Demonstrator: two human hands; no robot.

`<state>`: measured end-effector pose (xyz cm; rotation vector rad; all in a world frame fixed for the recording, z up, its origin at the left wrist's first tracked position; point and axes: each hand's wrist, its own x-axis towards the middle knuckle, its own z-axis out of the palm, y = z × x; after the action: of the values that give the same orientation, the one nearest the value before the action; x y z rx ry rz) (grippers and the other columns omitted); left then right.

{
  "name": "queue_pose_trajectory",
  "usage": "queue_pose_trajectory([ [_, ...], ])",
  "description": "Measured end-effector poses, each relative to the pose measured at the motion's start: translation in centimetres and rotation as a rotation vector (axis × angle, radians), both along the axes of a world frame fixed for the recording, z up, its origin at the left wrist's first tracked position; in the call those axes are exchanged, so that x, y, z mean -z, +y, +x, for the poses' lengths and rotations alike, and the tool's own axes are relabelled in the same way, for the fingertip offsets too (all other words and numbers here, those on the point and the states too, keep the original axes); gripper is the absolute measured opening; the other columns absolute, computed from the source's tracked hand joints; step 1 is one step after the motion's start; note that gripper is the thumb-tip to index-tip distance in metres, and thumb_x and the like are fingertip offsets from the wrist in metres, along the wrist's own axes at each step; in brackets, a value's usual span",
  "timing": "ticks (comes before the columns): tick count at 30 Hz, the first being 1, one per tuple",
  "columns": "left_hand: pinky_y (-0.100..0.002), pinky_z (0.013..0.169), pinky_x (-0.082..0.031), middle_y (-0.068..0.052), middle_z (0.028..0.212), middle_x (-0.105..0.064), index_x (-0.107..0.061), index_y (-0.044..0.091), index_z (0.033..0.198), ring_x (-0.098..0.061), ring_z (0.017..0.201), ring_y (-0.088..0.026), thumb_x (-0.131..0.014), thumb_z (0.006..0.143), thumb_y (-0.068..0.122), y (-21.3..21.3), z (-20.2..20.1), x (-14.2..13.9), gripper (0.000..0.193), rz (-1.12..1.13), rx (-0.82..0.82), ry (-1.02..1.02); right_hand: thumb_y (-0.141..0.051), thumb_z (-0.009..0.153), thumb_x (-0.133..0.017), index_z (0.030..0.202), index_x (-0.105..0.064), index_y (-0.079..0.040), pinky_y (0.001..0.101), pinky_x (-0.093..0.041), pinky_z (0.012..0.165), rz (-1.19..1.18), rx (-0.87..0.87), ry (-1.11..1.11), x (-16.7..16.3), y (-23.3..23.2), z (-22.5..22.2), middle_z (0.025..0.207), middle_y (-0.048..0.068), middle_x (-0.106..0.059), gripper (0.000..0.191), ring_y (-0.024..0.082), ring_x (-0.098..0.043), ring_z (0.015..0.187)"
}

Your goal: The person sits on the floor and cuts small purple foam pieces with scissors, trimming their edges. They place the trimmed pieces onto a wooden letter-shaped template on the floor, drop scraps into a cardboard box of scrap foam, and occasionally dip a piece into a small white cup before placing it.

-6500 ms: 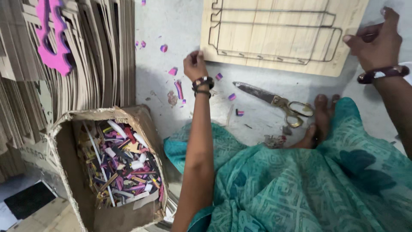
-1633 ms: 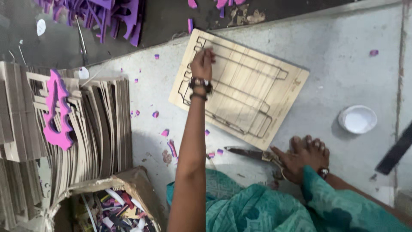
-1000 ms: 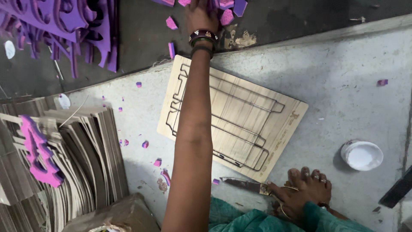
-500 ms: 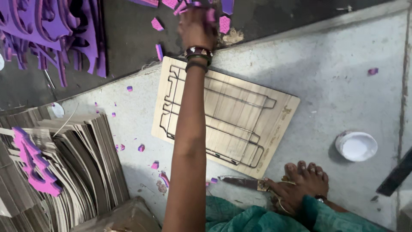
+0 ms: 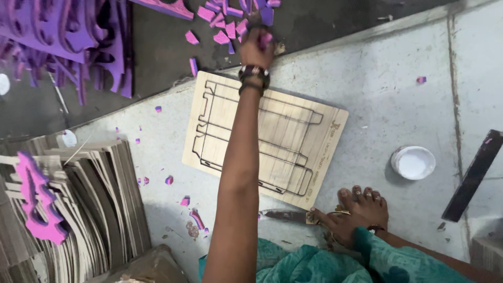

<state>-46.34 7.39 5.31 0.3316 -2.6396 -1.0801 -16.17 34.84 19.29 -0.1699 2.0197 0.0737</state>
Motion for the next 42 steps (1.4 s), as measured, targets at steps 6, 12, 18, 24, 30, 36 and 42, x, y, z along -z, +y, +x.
queue_pose_trajectory([
  [6,-0.026,0.069,-0.056,-0.005,0.113,-0.063,-0.068,0.005,0.117,-0.066,0.087,-0.014,-0.079,0.091,0.004,-6.1,14.8,-2.2,0.028,0.478,-0.025,0.153,-0.083,0.082,-0.051,0.145,-0.048,-0.032,0.0503,-0.028,0.116,-0.091,-0.14,0.168,0.3,0.7,1.9,0.144,0.014,-0.047,0.081,0.036,-0.04,0.136],
  [12,-0.032,0.095,-0.059,-0.013,0.117,-0.072,-0.067,-0.006,0.123,-0.069,0.104,-0.019,-0.075,0.093,0.005,-9.3,38.7,-3.1,0.033,0.823,-0.396,0.166,-0.089,0.08,-0.055,0.141,-0.052,-0.021,0.0527,-0.029,0.111,-0.088,-0.056,0.368,-0.1,0.2,3.6,0.135,0.019,-0.049,0.091,0.04,-0.042,0.129],
  [18,-0.036,0.092,-0.061,-0.011,0.119,-0.069,-0.05,0.008,0.14,-0.069,0.104,-0.021,-0.073,0.084,0.003,-6.3,50.2,0.0,0.061,1.052,-0.665,0.379,-0.07,0.07,-0.068,0.148,-0.044,-0.046,0.0582,-0.035,0.106,-0.184,-0.381,0.32,1.3,0.7,5.8,0.138,0.011,-0.049,0.085,0.04,-0.045,0.122],
  [24,-0.039,0.088,-0.06,-0.013,0.118,-0.07,-0.061,-0.004,0.13,-0.071,0.103,-0.027,-0.073,0.09,-0.001,-2.1,51.0,2.6,0.042,1.325,-0.726,0.384,-0.046,0.072,-0.079,0.159,-0.025,-0.021,0.0476,-0.05,0.078,-0.866,-0.109,0.159,6.0,-0.6,5.8,0.102,0.012,-0.066,0.106,0.033,-0.062,0.085],
  [30,-0.045,0.102,-0.062,-0.008,0.105,-0.063,-0.061,-0.008,0.139,-0.064,0.091,-0.017,-0.067,0.092,-0.012,0.3,49.9,3.1,0.047,1.464,-0.458,0.649,-0.039,0.069,-0.088,0.161,-0.011,-0.007,0.0408,-0.051,0.076,-1.06,-0.192,0.099,8.0,-2.5,6.1,0.095,0.011,-0.063,0.124,0.029,-0.065,0.083],
  [36,-0.042,0.097,-0.059,-0.011,0.113,-0.071,-0.06,-0.005,0.139,-0.071,0.1,-0.02,-0.056,0.092,-0.016,2.4,50.6,3.5,0.049,1.493,-0.478,0.522,-0.048,0.067,-0.087,0.161,-0.008,-0.007,0.0429,-0.052,0.072,-0.911,-0.229,0.146,9.0,-3.4,7.4,0.093,0.011,-0.064,0.129,0.03,-0.067,0.078],
  [42,-0.036,0.094,-0.061,-0.009,0.11,-0.073,-0.064,-0.006,0.132,-0.072,0.1,-0.017,-0.057,0.084,-0.02,4.5,50.2,3.4,0.05,1.45,-0.54,0.453,-0.048,0.066,-0.088,0.16,-0.006,0.0,0.0418,-0.052,0.074,-0.966,-0.208,0.147,10.0,-3.7,8.0,0.095,0.012,-0.064,0.133,0.029,-0.068,0.08],
])
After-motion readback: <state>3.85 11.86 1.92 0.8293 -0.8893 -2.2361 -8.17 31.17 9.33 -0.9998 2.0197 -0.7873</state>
